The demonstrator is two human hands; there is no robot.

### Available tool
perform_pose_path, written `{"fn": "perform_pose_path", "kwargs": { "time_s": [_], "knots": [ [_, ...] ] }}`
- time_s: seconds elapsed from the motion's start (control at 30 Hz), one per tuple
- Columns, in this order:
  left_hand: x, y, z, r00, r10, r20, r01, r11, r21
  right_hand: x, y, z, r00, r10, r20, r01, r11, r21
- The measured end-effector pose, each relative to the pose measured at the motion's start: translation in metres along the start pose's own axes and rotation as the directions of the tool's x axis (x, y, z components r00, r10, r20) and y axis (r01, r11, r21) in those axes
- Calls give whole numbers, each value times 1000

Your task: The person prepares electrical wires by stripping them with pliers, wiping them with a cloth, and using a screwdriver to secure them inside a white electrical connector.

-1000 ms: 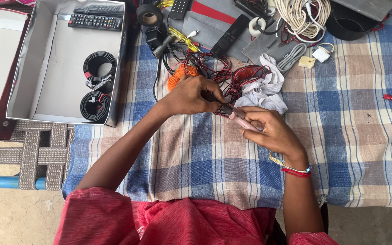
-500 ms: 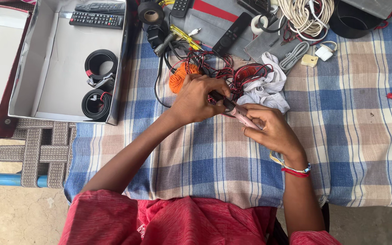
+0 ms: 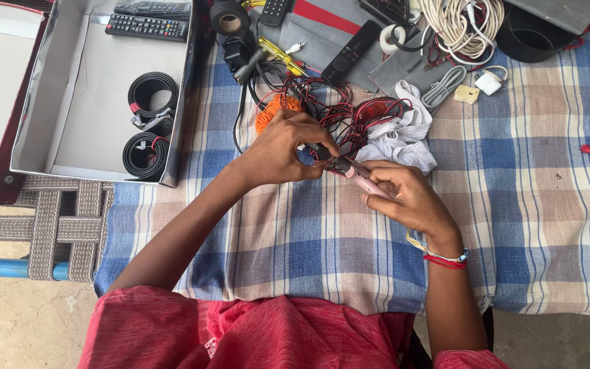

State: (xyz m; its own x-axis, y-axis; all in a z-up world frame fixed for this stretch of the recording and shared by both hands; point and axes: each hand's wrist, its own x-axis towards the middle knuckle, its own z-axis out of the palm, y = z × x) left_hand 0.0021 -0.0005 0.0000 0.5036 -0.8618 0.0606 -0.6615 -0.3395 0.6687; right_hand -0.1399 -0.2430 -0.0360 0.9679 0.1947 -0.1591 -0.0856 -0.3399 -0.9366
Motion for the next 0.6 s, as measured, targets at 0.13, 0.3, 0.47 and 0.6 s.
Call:
{"fn": "perform_pose_path", "kwargs": {
  "time_s": [0.13, 0.3, 0.47, 0.6],
  "knots": [
    [-1, -1, 3, 999, 3, -33, -2, 999, 52, 0, -1, 1, 999, -44, -6, 44, 999, 30],
    [6, -5, -4, 998, 55, 32, -58, 989, 135, 0, 5, 2, 1000, -12, -25, 11, 1000, -28],
    [11, -4, -9, 989, 130, 73, -140, 978, 152, 1, 8, 5, 999, -6, -35, 1, 992, -129],
    [14, -3, -12, 990, 137, 40, -141, 981, 132, 3, 5, 13, 995, -23, -94, 9, 989, -151]
  ]
}}
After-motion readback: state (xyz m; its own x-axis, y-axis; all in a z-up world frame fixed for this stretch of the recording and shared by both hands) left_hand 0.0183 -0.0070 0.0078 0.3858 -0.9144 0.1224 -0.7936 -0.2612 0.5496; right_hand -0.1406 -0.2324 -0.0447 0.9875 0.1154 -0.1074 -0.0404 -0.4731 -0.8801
